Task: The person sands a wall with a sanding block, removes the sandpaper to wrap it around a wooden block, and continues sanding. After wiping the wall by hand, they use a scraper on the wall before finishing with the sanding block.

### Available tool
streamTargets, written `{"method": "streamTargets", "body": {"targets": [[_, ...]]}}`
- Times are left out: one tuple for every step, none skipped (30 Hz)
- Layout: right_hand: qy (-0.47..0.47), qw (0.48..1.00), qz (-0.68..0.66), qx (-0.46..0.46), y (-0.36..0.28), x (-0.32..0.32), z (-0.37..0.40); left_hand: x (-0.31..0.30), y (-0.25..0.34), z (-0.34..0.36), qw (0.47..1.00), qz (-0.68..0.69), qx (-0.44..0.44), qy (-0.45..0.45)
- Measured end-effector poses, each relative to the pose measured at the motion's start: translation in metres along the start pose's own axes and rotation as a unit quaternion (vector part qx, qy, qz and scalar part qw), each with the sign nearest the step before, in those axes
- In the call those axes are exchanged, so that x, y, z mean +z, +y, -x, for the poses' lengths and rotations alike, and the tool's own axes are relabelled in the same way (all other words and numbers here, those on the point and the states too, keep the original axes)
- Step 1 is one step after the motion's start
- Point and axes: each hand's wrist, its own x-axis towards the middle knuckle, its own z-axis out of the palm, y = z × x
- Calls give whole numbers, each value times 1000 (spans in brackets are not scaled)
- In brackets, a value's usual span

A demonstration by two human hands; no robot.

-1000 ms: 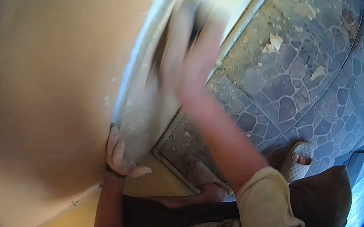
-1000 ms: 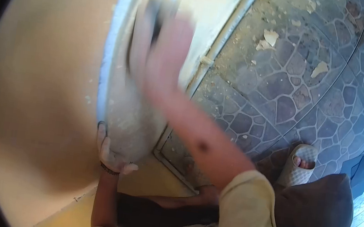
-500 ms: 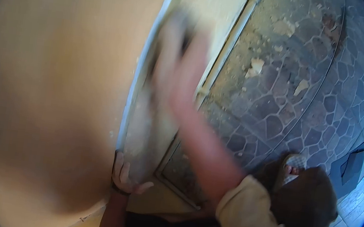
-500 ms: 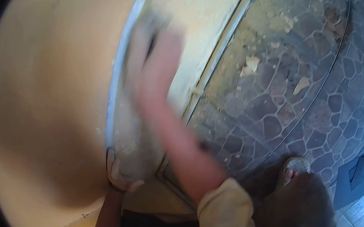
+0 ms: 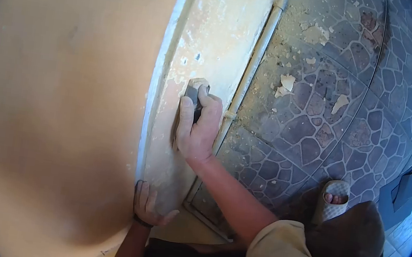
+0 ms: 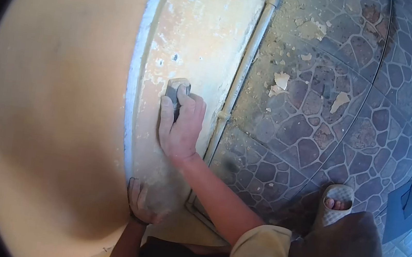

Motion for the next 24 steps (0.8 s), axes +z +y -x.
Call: {"method": "streamTargets", "body": {"targets": [[2, 1000, 2, 11, -1, 3, -4, 0, -1, -2, 1000, 3, 1, -2], [1, 1000, 4, 20, 0, 5, -10, 0, -2, -4, 1000, 0, 1, -4], [1, 1000, 8, -1, -2, 8, -43, 0, -1, -5, 1000, -3, -3, -5], [4, 1000, 15, -17, -4, 12, -81, 0, 0, -3, 1000, -5, -11, -6], [30, 999, -21, -11, -5, 18, -119, 2, 1, -2, 1000, -12, -9, -5], [46, 999, -19, -13, -6, 24, -140, 4, 1, -3, 1000, -18, -7, -6], [62, 998, -16, -14, -8, 27, -149, 2, 1, -3, 1000, -25, -4, -8], [27, 1000, 3, -3, -16, 20, -122, 0, 2, -2, 1000, -22, -4, -17], [-6, 1000, 19, 4, -24, 13, -79, 1, 1, 0, 1000, -21, -3, -22], [18, 999, -24, -29, -23, 12, -42, 1, -1, -1, 999, -20, 1, -31], [42, 996, -63, -56, -21, 13, -19, 2, -2, -6, 999, -29, 3, -30], [26, 998, -50, -34, -20, 13, -25, 2, 0, -7, 999, -36, 2, -35], [9, 999, -39, -9, -20, 14, -41, 0, 1, -5, 998, -45, 1, -43], [18, 999, -28, 10, -14, 17, -77, -3, 1, -2, 998, -45, 3, -42], [21, 997, -25, 64, -9, 18, -119, -1, 0, -3, 998, -46, 4, -35], [85, 996, -26, 6, 9, 26, -156, 3, 0, -5, 999, -48, 4, -21], [64, 997, 33, 23, 13, 20, -183, 5, 1, -5, 998, -53, 4, -16], [52, 992, -68, 96, 23, 17, -205, 5, 0, -5, 998, -59, 5, -10], [38, 971, -169, 166, 23, 11, -218, 6, 0, -5, 998, -64, 6, -2], [21, 957, -210, 197, 26, -1, -214, 6, 0, -3, 997, -73, 3, -7], [5, 941, -250, 229, 19, -19, -198, 6, 0, -2, 997, -82, 0, -13], [-9, 921, -290, 260, 13, -36, -183, 6, 0, -2, 996, -92, 0, -19], [-48, 884, -359, 297, 15, -51, -170, 6, 1, -3, 995, -101, -7, -23], [-85, 839, -423, 332, 22, -65, -155, 4, 3, -6, 994, -108, -12, -29]]}}
